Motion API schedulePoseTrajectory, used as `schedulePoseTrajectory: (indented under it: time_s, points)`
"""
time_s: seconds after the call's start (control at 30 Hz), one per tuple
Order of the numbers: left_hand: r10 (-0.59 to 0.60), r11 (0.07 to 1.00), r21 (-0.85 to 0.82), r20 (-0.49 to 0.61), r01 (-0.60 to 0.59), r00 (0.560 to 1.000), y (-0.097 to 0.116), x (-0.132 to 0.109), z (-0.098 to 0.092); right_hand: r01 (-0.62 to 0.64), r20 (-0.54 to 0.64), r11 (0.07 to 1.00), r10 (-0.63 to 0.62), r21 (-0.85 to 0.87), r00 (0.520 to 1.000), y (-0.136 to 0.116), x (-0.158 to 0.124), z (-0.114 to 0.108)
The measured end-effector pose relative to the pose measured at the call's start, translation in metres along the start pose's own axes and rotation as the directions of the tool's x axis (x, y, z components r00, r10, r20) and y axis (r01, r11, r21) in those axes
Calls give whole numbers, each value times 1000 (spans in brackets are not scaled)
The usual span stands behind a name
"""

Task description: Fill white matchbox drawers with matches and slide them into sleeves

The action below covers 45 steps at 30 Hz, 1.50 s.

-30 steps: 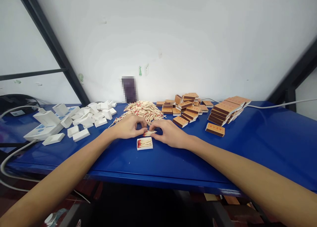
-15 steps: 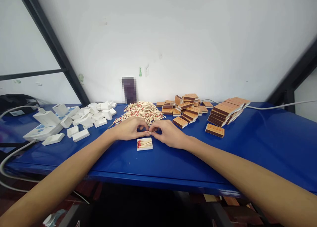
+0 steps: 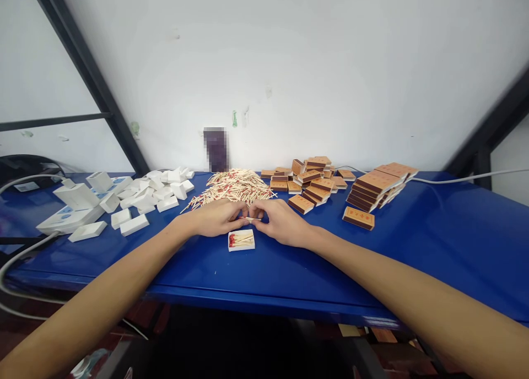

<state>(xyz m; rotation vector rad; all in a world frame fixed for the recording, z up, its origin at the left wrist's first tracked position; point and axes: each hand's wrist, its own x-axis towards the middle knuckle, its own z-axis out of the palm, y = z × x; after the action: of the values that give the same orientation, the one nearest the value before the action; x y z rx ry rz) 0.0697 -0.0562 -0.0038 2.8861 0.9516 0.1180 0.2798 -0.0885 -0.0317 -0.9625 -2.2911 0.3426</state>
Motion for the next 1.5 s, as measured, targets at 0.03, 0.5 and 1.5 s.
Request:
schedulePoseTrajectory:
  time_s: [0.03,0.5,1.5]
  points:
    - [2,1000,27,0,-2,1000,1,0,0,2,-3,1000,-2,2,1000,-1,0,0]
    - [43,983,176,42,-50,998,4,0,1,-17,-2,999,17,-42,1000,-1,1,1]
    - [116,987,-113,3,-114,993,24,-18,-26,59,-77,993,-51,106,996,-23,-10,-16]
